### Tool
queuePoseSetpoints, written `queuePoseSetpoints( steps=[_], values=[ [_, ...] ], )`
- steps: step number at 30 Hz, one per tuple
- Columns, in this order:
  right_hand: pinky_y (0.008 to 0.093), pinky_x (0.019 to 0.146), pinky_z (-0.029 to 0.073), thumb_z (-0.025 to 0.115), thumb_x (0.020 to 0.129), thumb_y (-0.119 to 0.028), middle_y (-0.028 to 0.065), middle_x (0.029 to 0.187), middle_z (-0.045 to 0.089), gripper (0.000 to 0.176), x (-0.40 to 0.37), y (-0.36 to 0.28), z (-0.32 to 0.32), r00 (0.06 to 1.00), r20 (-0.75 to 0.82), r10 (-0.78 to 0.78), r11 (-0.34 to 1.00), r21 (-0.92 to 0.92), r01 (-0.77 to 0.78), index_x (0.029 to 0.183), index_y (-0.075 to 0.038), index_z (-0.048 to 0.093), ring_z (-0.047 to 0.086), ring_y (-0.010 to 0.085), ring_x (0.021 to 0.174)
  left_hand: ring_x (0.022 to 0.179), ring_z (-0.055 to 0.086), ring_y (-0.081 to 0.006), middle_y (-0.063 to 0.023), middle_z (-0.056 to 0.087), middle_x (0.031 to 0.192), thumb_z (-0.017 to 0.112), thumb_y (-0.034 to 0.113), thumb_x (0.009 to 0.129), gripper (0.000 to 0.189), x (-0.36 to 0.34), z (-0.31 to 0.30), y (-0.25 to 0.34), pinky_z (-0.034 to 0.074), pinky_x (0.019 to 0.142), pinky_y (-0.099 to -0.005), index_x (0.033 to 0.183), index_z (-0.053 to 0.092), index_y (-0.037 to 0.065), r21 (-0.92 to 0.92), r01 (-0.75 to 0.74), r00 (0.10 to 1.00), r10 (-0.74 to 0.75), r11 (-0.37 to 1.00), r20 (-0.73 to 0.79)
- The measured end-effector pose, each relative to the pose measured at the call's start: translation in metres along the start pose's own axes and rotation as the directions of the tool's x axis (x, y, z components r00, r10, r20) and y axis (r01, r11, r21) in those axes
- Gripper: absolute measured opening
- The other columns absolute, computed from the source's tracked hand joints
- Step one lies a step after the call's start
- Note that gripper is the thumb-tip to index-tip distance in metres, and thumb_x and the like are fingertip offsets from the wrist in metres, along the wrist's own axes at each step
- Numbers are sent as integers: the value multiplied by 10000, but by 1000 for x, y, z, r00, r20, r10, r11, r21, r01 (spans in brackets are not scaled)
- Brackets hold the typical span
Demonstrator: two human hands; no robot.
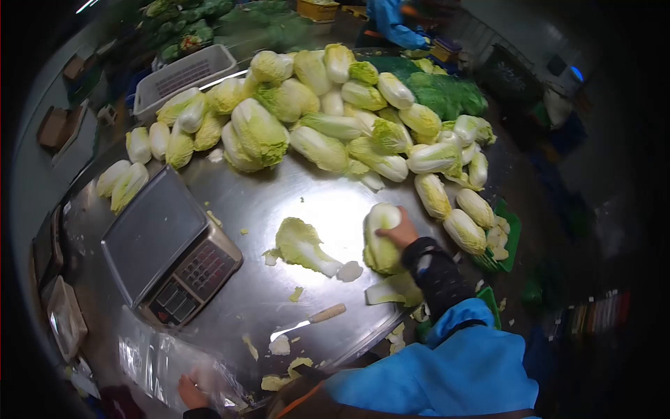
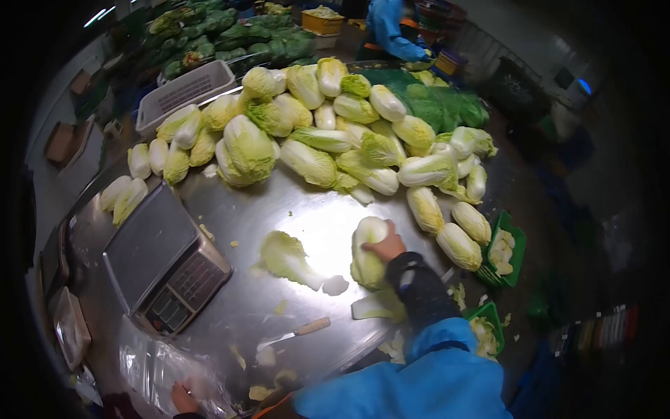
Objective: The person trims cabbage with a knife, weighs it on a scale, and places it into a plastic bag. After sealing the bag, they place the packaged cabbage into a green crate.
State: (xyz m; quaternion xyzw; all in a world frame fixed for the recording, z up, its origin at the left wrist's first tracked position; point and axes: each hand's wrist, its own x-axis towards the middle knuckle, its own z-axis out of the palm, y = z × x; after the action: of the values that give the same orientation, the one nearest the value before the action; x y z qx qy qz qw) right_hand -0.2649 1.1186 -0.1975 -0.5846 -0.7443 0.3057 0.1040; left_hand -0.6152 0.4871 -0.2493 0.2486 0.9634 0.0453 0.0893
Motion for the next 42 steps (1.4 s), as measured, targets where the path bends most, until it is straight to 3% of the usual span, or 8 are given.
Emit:
queuePoseSetpoints(
  steps=[1,4,12,17,28,35,39,42],
  values=[
    [366,920,445,710,710,-388,190,1132,576,739,13,11,-4,984,86,-159,946,299,127,1265,17,438,581,297,1025,877,494,-360,-142,524,881,722,110,576,328,-3,3,-8,388,700,-477,811,499,59,-75,25,996,-18,997,91],
    [357,890,473,621,784,-271,159,1133,585,591,-3,-65,-23,818,524,-237,417,816,-401,1277,-3,437,593,265,1008,920,492,-359,-138,527,922,740,123,569,388,-18,-17,19,394,702,-470,882,518,69,-77,-206,977,200,976,-77],
    [374,859,459,789,528,-379,202,1034,620,849,-33,-384,95,431,451,-781,581,273,767,1249,-85,450,596,349,964,952,503,-326,-124,521,986,701,118,564,449,-18,-23,8,426,767,-464,977,528,90,-54,0,982,11,999,188],
    [393,903,430,744,594,-484,235,1114,581,857,-35,-433,153,406,590,-698,465,-57,883,1277,-68,435,556,368,1047,934,508,-322,-135,536,936,662,104,599,324,-25,-23,16,464,732,-454,893,527,83,129,147,988,-141,981,-58],
    [396,1008,350,738,674,-517,254,1311,416,942,5,-372,91,550,463,-695,692,221,687,1360,-24,322,425,339,1222,839,544,-322,-113,566,823,662,171,663,312,-37,-44,35,468,670,-424,943,543,103,7,-30,980,31,1000,-195],
    [449,975,383,789,561,-513,303,1244,438,1099,-38,-389,140,420,344,-840,440,-20,898,1419,-155,202,458,435,1151,881,572,-358,-155,601,916,573,33,658,343,-31,-37,22,468,722,-428,999,560,69,-392,-73,979,141,917,149],
    [414,927,430,745,643,-433,249,1182,522,929,-38,-400,138,520,550,-654,580,-77,811,1385,-118,284,530,377,1089,971,538,-385,-163,587,1039,630,37,659,477,-49,-37,68,465,794,-421,1127,546,75,-378,-216,947,287,900,143],
    [366,936,436,667,760,-318,179,1221,529,721,-34,-360,128,274,778,-565,787,608,-101,1347,-47,349,550,280,1087,1179,425,-352,-160,446,1274,765,141,661,780,-26,-119,141,406,928,-433,1324,354,125,-716,-82,994,113,693,-5]
  ],
)
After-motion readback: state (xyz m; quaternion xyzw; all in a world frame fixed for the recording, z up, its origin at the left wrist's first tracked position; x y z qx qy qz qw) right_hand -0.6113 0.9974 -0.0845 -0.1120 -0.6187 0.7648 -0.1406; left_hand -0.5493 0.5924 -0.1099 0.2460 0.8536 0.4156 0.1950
